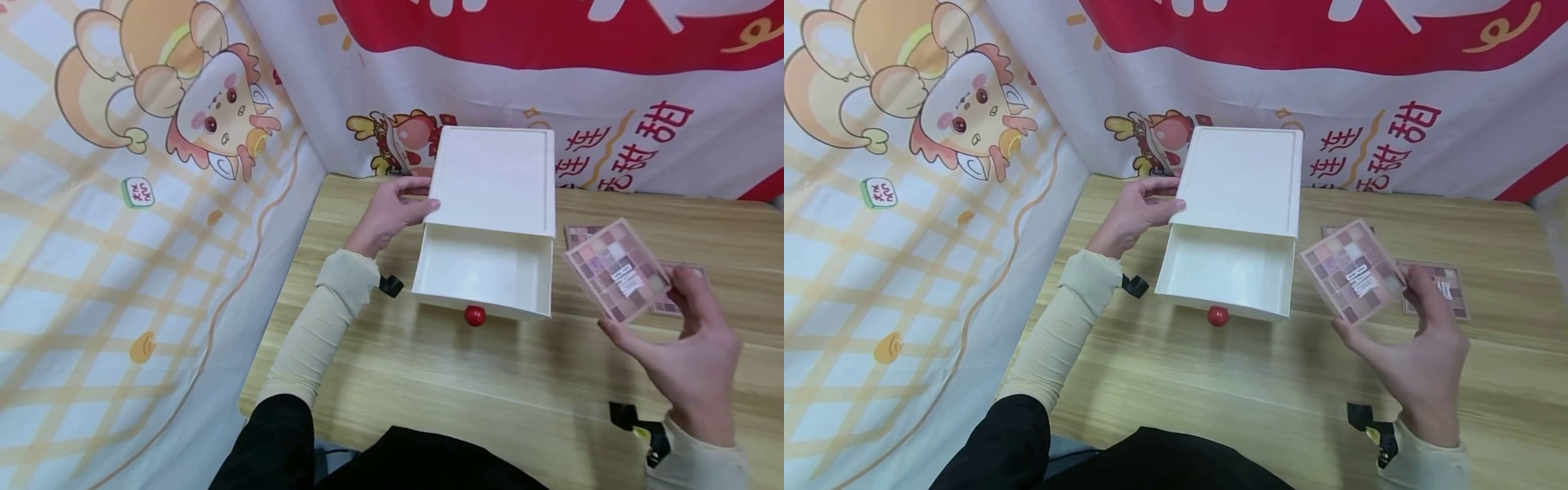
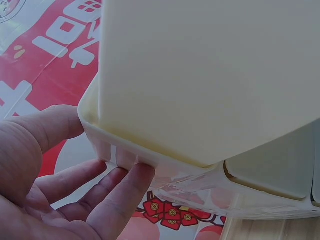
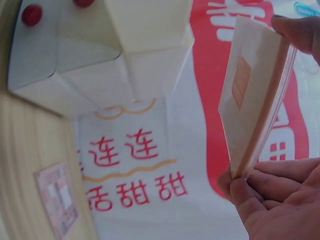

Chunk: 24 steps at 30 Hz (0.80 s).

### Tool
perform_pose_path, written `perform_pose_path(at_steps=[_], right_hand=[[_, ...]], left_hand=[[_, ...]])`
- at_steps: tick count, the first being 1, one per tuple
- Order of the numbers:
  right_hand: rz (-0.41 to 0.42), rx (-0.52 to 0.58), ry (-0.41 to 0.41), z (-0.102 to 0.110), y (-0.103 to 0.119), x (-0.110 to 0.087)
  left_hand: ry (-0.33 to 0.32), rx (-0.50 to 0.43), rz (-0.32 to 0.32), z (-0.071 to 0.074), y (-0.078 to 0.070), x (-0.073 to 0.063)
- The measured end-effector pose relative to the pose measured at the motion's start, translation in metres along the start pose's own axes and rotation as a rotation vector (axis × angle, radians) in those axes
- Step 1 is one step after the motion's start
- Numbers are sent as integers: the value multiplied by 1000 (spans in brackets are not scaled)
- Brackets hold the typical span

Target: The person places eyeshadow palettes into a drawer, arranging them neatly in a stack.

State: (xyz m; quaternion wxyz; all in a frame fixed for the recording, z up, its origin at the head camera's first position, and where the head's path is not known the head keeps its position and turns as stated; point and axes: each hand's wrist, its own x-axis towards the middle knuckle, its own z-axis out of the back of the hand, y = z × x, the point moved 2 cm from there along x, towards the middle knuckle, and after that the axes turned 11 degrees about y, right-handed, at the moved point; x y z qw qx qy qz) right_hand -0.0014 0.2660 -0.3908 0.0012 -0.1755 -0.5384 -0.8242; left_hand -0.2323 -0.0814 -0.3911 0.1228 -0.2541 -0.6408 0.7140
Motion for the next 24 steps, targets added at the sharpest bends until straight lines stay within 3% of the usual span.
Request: perform_pose_path(at_steps=[3,8,11,15,24], right_hand=[[21,19,54,1,3,3],[-43,11,147,-3,14,7],[-21,21,212,-8,22,12],[24,-12,293,-17,30,18],[23,-156,464,-35,40,30]], left_hand=[[-4,-1,1,1,0,0],[1,-14,4,0,-1,-1],[3,-7,4,0,-1,-1],[2,-6,1,0,-1,-1],[-10,-16,3,0,1,1]])
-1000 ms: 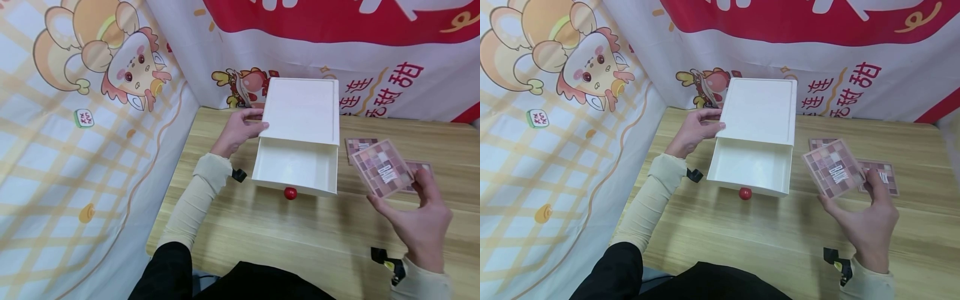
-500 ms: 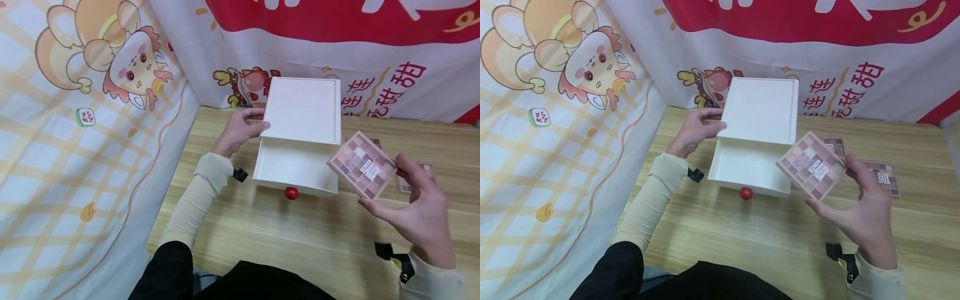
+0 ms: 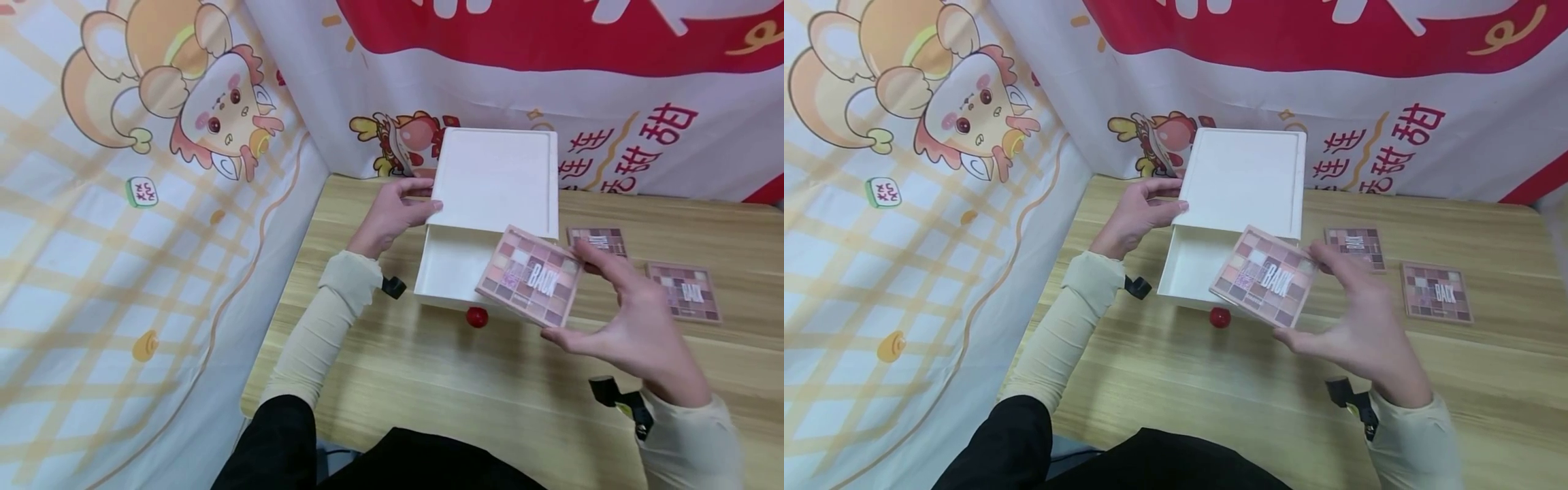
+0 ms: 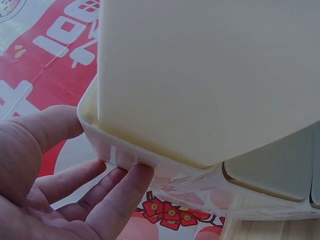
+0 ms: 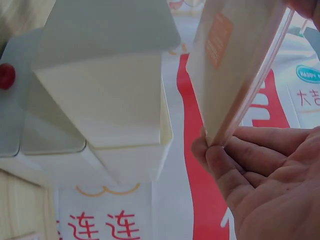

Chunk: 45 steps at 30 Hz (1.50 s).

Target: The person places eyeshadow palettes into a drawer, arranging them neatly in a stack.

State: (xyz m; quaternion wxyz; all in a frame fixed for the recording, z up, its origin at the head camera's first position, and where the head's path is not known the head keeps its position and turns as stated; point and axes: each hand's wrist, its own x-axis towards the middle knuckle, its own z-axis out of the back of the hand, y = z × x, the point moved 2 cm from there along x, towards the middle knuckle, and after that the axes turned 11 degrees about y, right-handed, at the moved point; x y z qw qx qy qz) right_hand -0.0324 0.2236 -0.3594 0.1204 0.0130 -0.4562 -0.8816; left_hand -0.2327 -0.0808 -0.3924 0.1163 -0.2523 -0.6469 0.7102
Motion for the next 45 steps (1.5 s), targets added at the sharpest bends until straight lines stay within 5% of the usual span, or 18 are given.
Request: perform_pose_path(at_steps=[8,17,27,32,45], right_hand=[[9,-131,134,-6,5,19],[0,-230,161,-17,12,35],[-56,-206,61,-38,13,47],[-20,-249,6,-50,13,52],[-15,-284,-22,-56,12,51]], left_hand=[[-1,23,1,-2,1,1],[4,19,12,-3,0,1],[1,13,8,-3,2,3],[-19,31,-8,-2,2,2],[-19,24,-7,-2,1,1]])
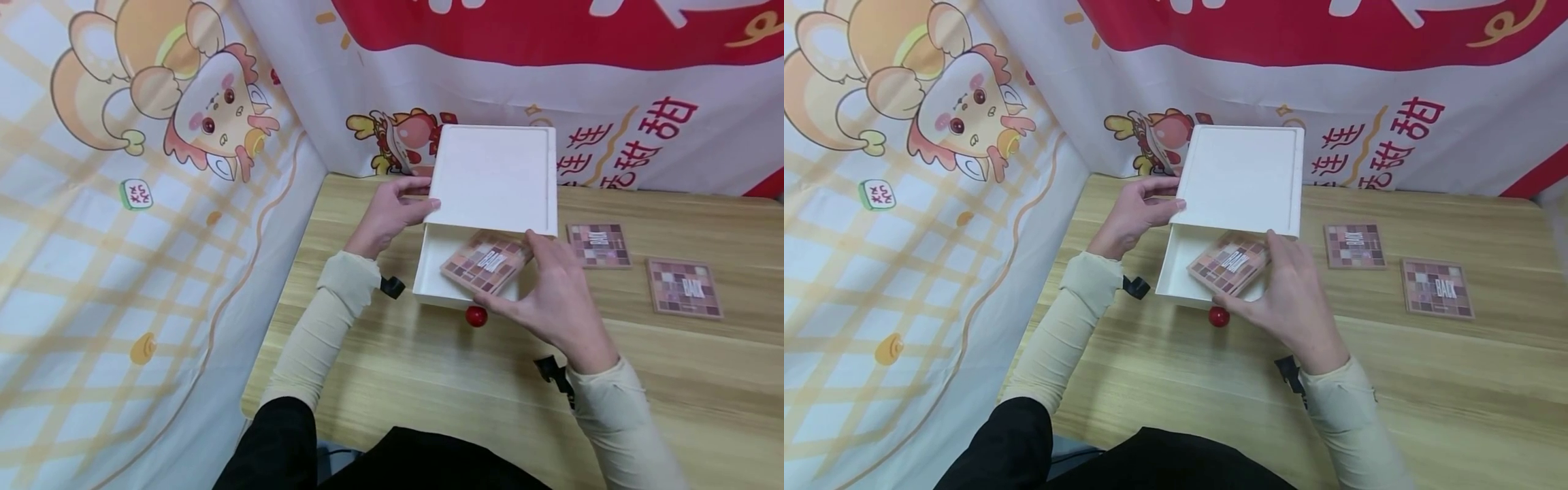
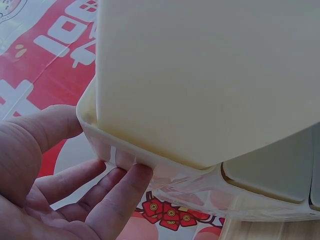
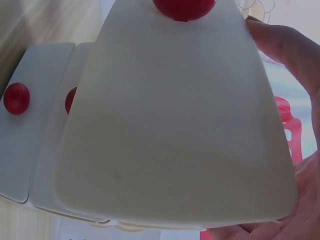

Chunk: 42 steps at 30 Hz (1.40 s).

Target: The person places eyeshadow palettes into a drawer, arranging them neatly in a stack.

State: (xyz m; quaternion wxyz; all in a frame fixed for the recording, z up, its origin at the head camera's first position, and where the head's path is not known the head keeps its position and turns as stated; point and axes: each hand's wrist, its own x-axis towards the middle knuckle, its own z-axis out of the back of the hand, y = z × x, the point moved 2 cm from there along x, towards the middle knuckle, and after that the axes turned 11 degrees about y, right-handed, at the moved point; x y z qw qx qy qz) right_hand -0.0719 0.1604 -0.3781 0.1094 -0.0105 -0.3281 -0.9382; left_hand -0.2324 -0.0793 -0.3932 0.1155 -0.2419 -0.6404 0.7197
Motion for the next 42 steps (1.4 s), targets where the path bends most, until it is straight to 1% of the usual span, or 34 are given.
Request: perform_pose_path(at_steps=[6,9,11,14,18,21,27,30,34,38,42], right_hand=[[6,-8,12,2,1,-2],[2,22,2,4,0,-4],[-1,52,-19,7,0,-6],[15,91,-76,12,-4,-9],[47,131,-149,17,-12,-13],[23,163,-171,20,-17,-16],[-47,229,-215,22,-29,-22],[-80,261,-254,24,-37,-24],[-175,289,-278,25,-49,-27],[-306,327,-267,24,-62,-29],[-402,355,-269,23,-74,-32]], left_hand=[[4,-8,-2,0,0,-1],[5,-10,-8,0,1,-1],[7,-10,-12,0,1,-1],[8,-10,-9,1,1,-1],[7,-14,11,1,1,0],[8,-20,22,1,1,1],[5,-33,15,1,0,0],[2,-35,9,1,1,0],[-2,-33,2,0,2,1],[-7,-31,0,0,2,1],[-8,-30,8,0,1,0]])
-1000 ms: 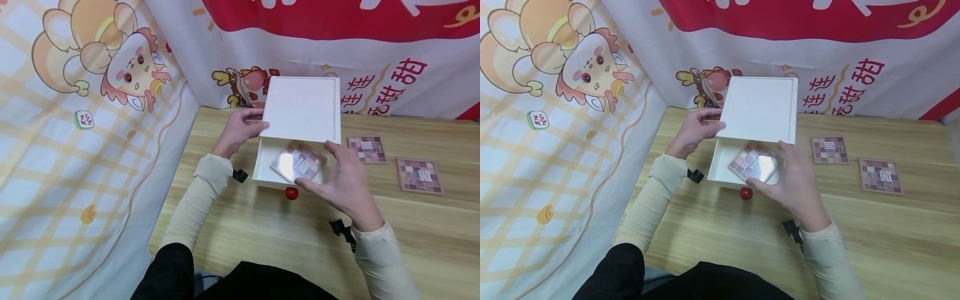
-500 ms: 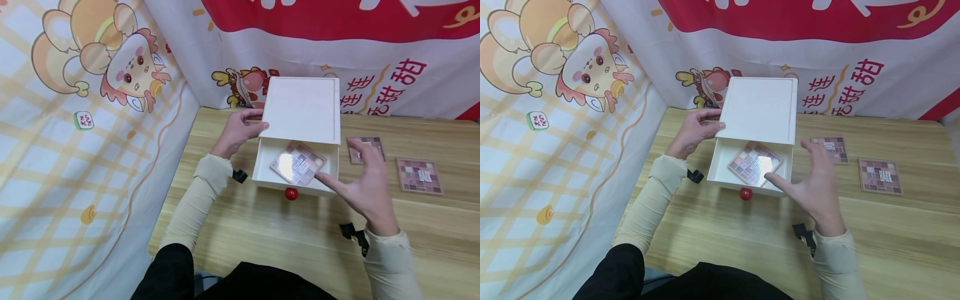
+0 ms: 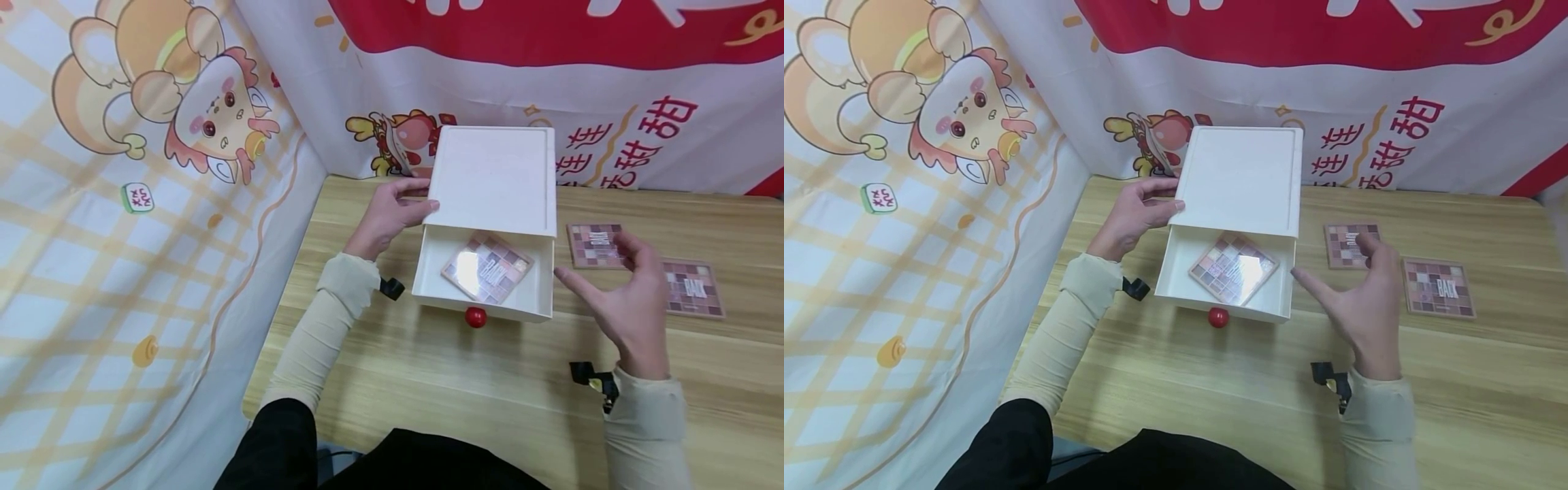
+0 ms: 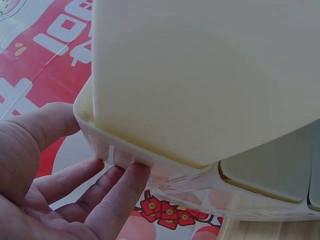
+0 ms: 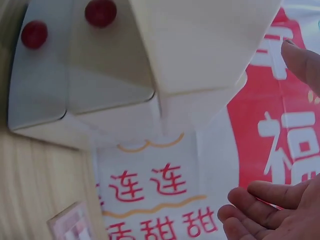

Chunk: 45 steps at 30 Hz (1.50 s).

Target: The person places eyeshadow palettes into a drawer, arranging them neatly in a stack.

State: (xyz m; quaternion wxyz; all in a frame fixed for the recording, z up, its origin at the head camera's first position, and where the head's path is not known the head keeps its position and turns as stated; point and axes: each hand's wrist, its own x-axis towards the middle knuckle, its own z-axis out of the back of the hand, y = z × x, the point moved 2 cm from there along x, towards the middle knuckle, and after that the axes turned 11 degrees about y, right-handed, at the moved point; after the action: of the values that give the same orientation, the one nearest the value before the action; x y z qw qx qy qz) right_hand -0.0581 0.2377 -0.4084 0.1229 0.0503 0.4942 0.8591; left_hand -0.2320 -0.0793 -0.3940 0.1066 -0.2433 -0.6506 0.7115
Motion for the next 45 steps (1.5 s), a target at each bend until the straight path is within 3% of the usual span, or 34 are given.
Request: perform_pose_path(at_steps=[22,39,45], right_hand=[[-359,-34,108,-7,-107,49],[-433,-224,226,-9,-150,72],[-465,-342,217,-17,-161,79]], left_hand=[[-6,11,-9,2,2,-1],[-2,13,-15,0,2,0],[-4,15,-27,-1,1,-1]])
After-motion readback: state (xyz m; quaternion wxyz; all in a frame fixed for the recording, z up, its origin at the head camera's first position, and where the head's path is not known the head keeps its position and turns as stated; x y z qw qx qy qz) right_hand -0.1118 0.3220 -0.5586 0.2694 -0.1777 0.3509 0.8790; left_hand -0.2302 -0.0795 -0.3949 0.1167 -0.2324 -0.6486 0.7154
